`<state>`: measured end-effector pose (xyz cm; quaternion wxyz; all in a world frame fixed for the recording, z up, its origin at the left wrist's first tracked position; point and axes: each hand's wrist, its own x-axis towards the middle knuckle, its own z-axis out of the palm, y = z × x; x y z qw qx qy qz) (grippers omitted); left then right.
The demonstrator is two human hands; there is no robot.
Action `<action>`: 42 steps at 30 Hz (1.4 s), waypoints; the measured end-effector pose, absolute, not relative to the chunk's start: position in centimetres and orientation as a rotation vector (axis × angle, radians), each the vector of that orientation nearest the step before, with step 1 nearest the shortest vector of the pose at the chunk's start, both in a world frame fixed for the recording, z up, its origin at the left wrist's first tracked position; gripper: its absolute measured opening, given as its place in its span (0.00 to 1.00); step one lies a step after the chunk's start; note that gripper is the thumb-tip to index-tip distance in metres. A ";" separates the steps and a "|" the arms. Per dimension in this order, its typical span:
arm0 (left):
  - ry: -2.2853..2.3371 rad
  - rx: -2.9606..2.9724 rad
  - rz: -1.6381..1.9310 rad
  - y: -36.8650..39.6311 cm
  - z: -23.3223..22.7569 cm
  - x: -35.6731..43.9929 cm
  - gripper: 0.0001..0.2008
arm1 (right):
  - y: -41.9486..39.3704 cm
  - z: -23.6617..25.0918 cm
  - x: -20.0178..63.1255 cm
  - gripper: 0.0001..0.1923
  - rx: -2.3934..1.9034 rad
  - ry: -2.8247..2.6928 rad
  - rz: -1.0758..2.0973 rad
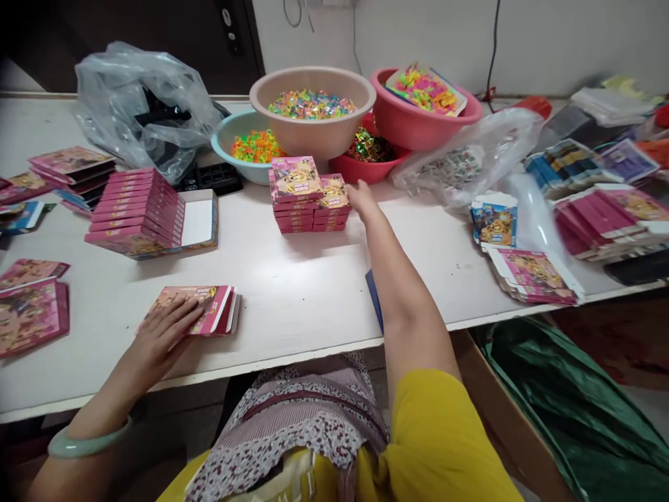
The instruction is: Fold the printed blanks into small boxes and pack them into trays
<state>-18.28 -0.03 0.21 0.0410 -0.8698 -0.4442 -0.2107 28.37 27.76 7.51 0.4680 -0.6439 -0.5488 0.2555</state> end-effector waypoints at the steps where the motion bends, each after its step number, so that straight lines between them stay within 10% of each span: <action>1: -1.336 -2.612 -0.746 -0.3 1.0 -18.3 0.30 | 26.6 7.8 28.7 0.21 -1.563 -1.363 0.469; 11: -1.526 -2.197 -2.378 -1.2 1.4 -2.8 0.28 | 0.8 2.5 19.2 0.26 -0.867 -1.786 0.593; 22: -1.460 -2.417 -2.137 -1.5 -1.4 -0.8 0.03 | -0.8 0.8 21.4 0.11 -1.004 -1.892 0.518; 42: -1.118 -2.831 -1.941 -1.6 1.9 -1.6 0.03 | -2.0 4.0 20.4 0.04 -1.037 -1.791 0.852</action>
